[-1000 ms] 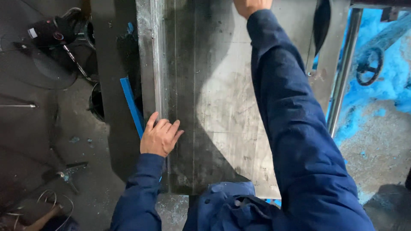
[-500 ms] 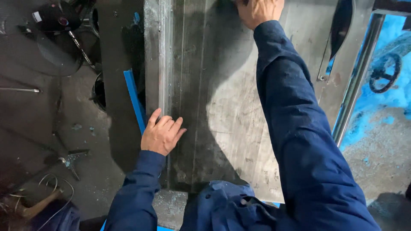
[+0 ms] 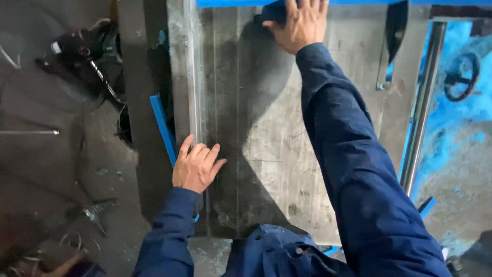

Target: Cutting blue foam panels to specific sizes using a table saw station.

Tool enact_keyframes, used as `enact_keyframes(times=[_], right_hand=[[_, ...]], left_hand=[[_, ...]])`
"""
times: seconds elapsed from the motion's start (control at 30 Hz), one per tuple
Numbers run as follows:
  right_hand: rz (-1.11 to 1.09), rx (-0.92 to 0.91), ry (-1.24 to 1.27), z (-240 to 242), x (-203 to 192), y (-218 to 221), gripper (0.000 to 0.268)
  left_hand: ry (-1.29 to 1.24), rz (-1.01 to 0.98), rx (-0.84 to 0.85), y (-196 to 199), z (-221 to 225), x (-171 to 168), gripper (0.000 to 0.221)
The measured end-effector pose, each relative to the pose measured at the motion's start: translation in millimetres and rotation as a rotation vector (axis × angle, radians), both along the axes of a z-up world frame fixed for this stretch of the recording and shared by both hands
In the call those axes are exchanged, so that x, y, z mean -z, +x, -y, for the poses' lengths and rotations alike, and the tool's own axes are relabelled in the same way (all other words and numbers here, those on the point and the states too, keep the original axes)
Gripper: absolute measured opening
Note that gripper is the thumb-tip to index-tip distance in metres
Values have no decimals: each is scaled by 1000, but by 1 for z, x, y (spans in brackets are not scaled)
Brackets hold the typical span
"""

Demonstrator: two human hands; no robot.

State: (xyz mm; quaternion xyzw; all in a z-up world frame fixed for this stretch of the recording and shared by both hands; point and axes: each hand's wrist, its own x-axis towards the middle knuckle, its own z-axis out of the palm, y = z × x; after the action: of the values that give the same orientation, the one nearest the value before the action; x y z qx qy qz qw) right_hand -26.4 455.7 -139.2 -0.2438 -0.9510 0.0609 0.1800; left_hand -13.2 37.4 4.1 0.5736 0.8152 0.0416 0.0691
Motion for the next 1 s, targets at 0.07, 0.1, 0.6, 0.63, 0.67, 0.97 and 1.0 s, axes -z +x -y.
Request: enact_keyframes(times=[0.07, 0.1, 0.6, 0.63, 0.67, 0.97, 1.0], right_hand=[[64, 21, -143, 8, -16, 1, 87], [51, 38, -137, 15, -15, 6, 87], [155, 100, -236, 39, -29, 18, 102], [167, 106, -241, 41, -28, 19, 101], [176, 109, -244, 42, -29, 19, 100], [185, 122, -272, 55, -35, 31, 102], [187, 126, -280, 59, -34, 33, 102]], left_hand=[[-9, 19, -22, -1, -3, -3, 43], [-3, 7, -4, 3, -2, -5, 43], [3, 74, -25, 2, -2, -6, 48], [-9, 76, -25, 2, -1, -5, 48], [-20, 75, -27, 2, -1, -5, 48], [-99, 68, -26, 3, 0, -3, 55], [-107, 70, -21, 6, -8, -6, 55]])
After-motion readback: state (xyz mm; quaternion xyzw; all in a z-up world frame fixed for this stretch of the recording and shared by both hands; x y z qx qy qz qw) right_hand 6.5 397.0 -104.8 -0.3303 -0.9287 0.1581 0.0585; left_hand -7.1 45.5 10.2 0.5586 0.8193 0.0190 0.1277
